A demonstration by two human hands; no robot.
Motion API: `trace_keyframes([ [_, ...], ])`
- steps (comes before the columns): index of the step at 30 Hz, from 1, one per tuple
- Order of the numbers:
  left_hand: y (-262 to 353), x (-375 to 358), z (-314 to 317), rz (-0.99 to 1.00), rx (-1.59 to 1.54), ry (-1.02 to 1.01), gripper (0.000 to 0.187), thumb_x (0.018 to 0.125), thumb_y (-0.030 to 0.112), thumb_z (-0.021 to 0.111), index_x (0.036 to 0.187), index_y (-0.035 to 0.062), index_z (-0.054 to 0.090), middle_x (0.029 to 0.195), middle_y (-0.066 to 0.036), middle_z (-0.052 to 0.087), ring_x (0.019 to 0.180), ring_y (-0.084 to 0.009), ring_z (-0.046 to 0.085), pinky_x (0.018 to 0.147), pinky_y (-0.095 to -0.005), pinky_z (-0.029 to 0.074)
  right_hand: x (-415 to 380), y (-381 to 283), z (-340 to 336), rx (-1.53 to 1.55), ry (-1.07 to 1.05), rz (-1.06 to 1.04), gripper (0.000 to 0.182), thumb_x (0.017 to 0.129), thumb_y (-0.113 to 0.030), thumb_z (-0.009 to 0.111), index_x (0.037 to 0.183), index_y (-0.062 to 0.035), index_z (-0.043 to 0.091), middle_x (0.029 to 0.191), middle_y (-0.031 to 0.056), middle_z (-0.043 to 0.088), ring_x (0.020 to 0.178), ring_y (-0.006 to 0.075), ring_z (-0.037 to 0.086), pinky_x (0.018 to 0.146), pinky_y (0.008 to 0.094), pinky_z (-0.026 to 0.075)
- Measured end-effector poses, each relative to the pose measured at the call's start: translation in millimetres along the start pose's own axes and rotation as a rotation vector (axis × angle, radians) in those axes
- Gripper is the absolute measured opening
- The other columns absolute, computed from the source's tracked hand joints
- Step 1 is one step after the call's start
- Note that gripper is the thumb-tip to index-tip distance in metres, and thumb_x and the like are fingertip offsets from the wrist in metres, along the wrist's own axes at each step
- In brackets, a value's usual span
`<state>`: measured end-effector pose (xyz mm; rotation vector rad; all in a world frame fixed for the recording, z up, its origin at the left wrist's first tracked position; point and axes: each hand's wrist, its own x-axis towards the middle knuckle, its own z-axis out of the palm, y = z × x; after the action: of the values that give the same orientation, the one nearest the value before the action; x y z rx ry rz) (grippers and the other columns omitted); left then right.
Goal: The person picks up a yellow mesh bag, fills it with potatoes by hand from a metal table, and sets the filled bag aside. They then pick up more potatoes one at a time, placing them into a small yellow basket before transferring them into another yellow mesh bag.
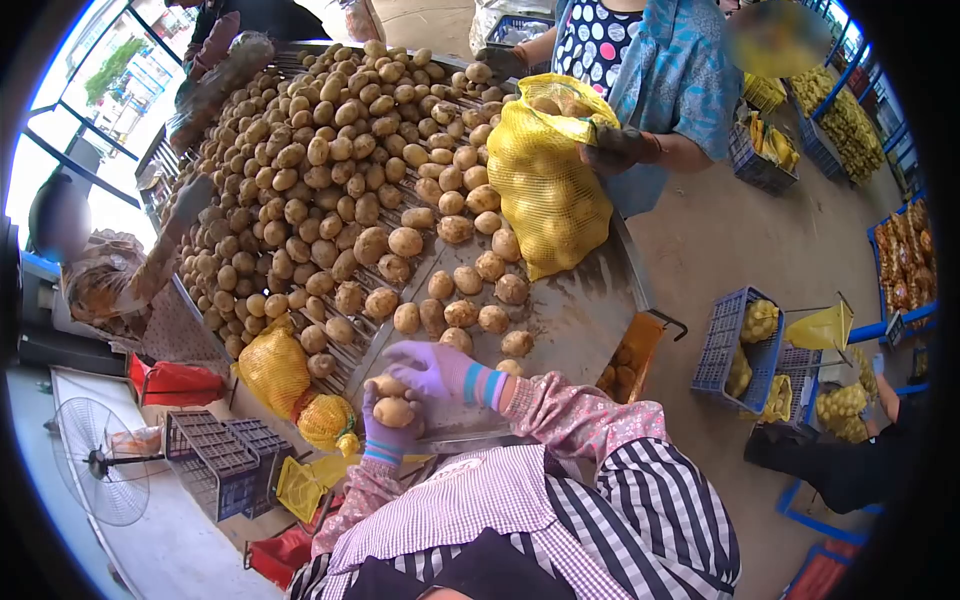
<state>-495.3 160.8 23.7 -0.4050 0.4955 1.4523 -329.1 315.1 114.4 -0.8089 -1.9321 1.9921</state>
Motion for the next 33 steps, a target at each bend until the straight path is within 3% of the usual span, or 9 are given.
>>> trace_keyframes([
  [5,-17.3,-9.8,-11.5,0.015,-0.125,-0.02,0.055,0.096,0.055,0.064,0.131,0.0124,0.06,0.13,-0.016,0.064,0.09,-0.0296,0.061,0.076,-0.0422,0.056,117.8,23.7,-105.1,-0.636,0.486,-0.343,0.051,0.091,-0.022,0.07,0.138,-0.0092,0.056,0.139,0.0189,0.058,0.125,0.0414,0.055,0.109,0.0463,0.046],
  [11,-15.0,-17.3,-3.1,0.075,-0.178,-0.052,0.062,0.096,0.056,0.062,0.131,0.0056,0.06,0.132,-0.015,0.064,0.112,-0.0317,0.063,0.086,-0.047,0.056,189.1,20.6,-98.1,-1.184,0.207,-0.169,0.054,0.087,-0.013,0.072,0.138,-0.017,0.056,0.138,0.014,0.053,0.128,0.0395,0.051,0.11,0.0475,0.043],
  [17,8.0,-9.8,30.7,0.122,-0.451,-0.117,0.066,0.096,0.065,0.057,0.131,0.0094,0.061,0.155,-0.014,0.048,0.142,-0.0349,0.045,0.114,-0.0592,0.041,136.1,33.5,-61.6,-0.458,0.023,-0.258,0.058,0.083,-0.019,0.075,0.137,-0.0115,0.058,0.135,0.0187,0.057,0.129,0.0389,0.054,0.112,0.0456,0.043],
  [21,13.0,3.2,13.1,0.23,-0.253,-0.177,0.07,0.096,0.067,0.053,0.143,0.0146,0.052,0.163,-0.012,0.036,0.149,-0.0333,0.034,0.121,-0.0617,0.028,120.4,-12.1,-45.5,-0.245,-0.499,-0.063,0.058,0.091,-0.029,0.074,0.142,-0.0082,0.057,0.136,0.0131,0.062,0.131,0.0255,0.057,0.112,0.0391,0.045],
  [22,11.2,7.3,0.1,0.322,-0.108,-0.238,0.071,0.096,0.069,0.052,0.143,0.0162,0.052,0.16,-0.009,0.039,0.148,-0.0319,0.036,0.121,-0.0613,0.028,132.2,-16.3,-45.4,-0.106,-0.491,-0.117,0.054,0.093,-0.033,0.074,0.139,-0.0085,0.06,0.135,0.0103,0.064,0.13,0.0236,0.057,0.112,0.0389,0.045],
  [24,9.1,5.0,-5.4,0.342,-0.066,-0.242,0.071,0.096,0.069,0.052,0.145,0.019,0.047,0.151,-0.003,0.047,0.143,-0.0271,0.04,0.122,-0.0593,0.025,183.0,3.8,-56.0,-0.553,-0.053,-0.586,0.052,0.088,-0.031,0.078,0.133,-0.0095,0.062,0.135,0.0139,0.062,0.129,0.0317,0.057,0.113,0.0439,0.043],
  [26,7.1,3.3,-6.6,0.372,-0.046,-0.221,0.072,0.095,0.07,0.052,0.146,0.0194,0.047,0.151,-0.003,0.047,0.144,-0.0275,0.039,0.122,-0.0597,0.026,220.1,-7.0,-73.2,-0.956,0.19,-0.388,0.058,0.086,-0.028,0.078,0.138,-0.0125,0.058,0.146,0.0119,0.053,0.136,0.0324,0.049,0.116,0.0422,0.041],
  [31,-2.0,4.0,-8.3,0.452,0.066,-0.138,0.075,0.093,0.072,0.054,0.148,0.0215,0.048,0.154,-0.005,0.045,0.144,-0.0295,0.038,0.12,-0.0618,0.028,237.2,3.1,-61.9,-1.201,0.128,-0.151,0.059,0.084,-0.029,0.08,0.136,-0.0149,0.056,0.135,0.0124,0.056,0.126,0.0346,0.054,0.108,0.0448,0.046],
  [33,3.4,-1.3,4.7,0.375,-0.127,-0.125,0.077,0.092,0.073,0.055,0.148,0.0218,0.052,0.16,-0.008,0.04,0.146,-0.0371,0.038,0.111,-0.0624,0.04,223.8,7.4,-47.6,-1.239,0.093,-0.018,0.058,0.083,-0.028,0.08,0.134,-0.0149,0.056,0.13,0.0133,0.058,0.122,0.0367,0.056,0.105,0.0468,0.048],
])
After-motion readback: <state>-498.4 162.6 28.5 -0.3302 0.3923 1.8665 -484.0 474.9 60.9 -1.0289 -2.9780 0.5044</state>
